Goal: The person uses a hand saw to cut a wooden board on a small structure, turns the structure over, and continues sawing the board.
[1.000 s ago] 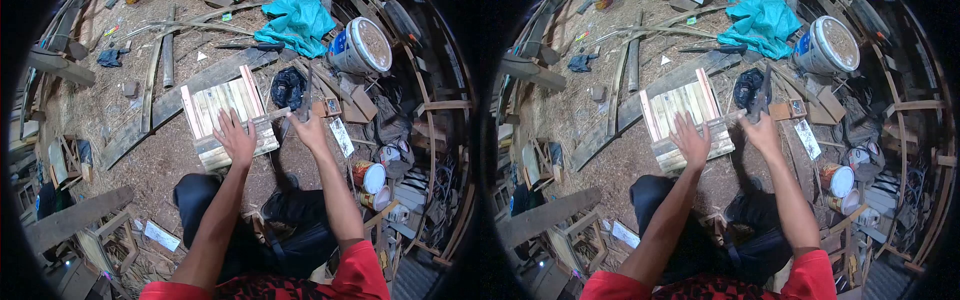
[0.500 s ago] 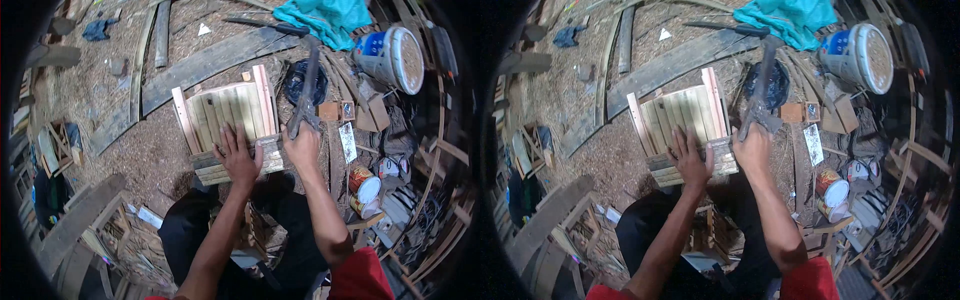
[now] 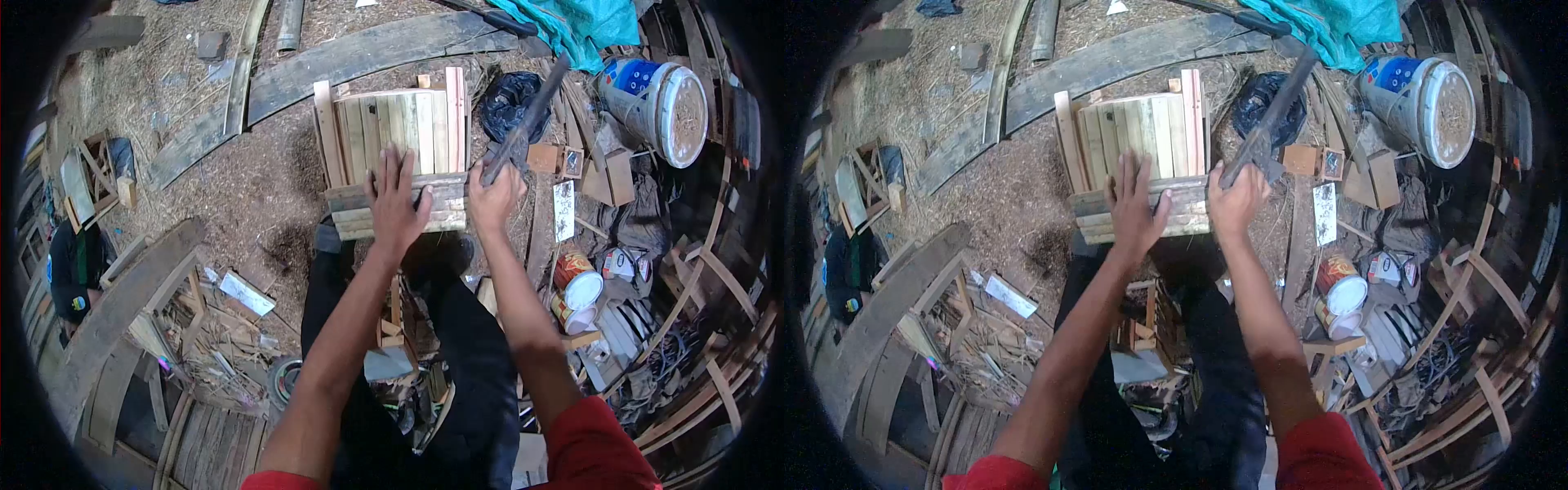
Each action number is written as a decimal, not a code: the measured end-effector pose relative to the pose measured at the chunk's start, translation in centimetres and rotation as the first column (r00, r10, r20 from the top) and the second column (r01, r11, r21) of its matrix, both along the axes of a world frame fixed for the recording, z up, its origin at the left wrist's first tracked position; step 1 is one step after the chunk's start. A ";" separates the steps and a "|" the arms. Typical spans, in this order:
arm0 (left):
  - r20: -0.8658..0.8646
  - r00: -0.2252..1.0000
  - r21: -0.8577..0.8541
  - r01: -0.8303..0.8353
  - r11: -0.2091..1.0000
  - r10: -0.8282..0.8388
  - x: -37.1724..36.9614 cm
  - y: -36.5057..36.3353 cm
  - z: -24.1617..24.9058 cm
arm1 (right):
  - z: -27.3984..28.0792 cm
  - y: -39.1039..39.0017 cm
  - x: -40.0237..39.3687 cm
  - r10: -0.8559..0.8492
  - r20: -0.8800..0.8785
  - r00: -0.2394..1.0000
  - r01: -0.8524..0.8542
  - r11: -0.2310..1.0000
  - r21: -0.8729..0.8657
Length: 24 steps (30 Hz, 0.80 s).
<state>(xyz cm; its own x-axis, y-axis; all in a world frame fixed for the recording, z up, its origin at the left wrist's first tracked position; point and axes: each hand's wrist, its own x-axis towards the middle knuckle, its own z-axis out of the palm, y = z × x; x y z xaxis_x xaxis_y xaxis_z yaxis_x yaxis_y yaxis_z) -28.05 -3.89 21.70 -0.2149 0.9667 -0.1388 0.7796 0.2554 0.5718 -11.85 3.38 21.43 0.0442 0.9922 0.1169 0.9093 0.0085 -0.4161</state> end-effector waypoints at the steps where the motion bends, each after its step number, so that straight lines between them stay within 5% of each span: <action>1: 0.041 0.998 -0.010 0.037 0.999 -0.036 -0.7 -0.2 0.4 | 0.2 0.1 0.2 0.003 0.018 1.000 -0.002 1.000 -0.015; 5: -0.142 0.985 0.025 -0.097 0.995 0.099 -4.4 -0.4 2.5 | 0.9 0.4 1.0 0.059 0.063 0.996 -0.047 0.984 -0.173; 8: -0.122 0.876 0.115 -0.454 0.884 0.466 -7.9 -1.1 1.4 | 1.8 0.8 0.6 0.046 0.105 0.993 -0.022 0.974 -0.224; 10: 0.245 0.756 -0.416 -0.484 0.770 0.608 -10.4 0.0 3.4 | 0.9 0.7 0.2 -0.004 0.132 0.991 0.026 0.987 -0.161; 12: 0.326 0.668 -0.632 -0.372 0.680 0.669 -11.6 -0.1 3.4 | 0.6 0.8 -0.2 -0.019 0.164 0.986 0.044 0.988 -0.151; 17: 0.111 0.809 -0.577 -0.421 0.700 0.578 -11.1 -3.4 -3.1 | 0.0 0.6 0.5 0.021 0.204 0.979 0.008 0.990 -0.140; 21: 0.099 0.578 -0.515 -0.667 0.539 0.810 -7.5 -3.0 -1.3 | 1.0 1.0 2.4 0.253 0.051 0.966 -0.235 0.944 -0.231; 24: -0.065 0.532 -0.388 -0.793 0.470 0.844 -6.3 -3.6 -2.7 | 1.8 1.2 4.2 0.352 -0.110 0.930 -0.367 0.860 -0.354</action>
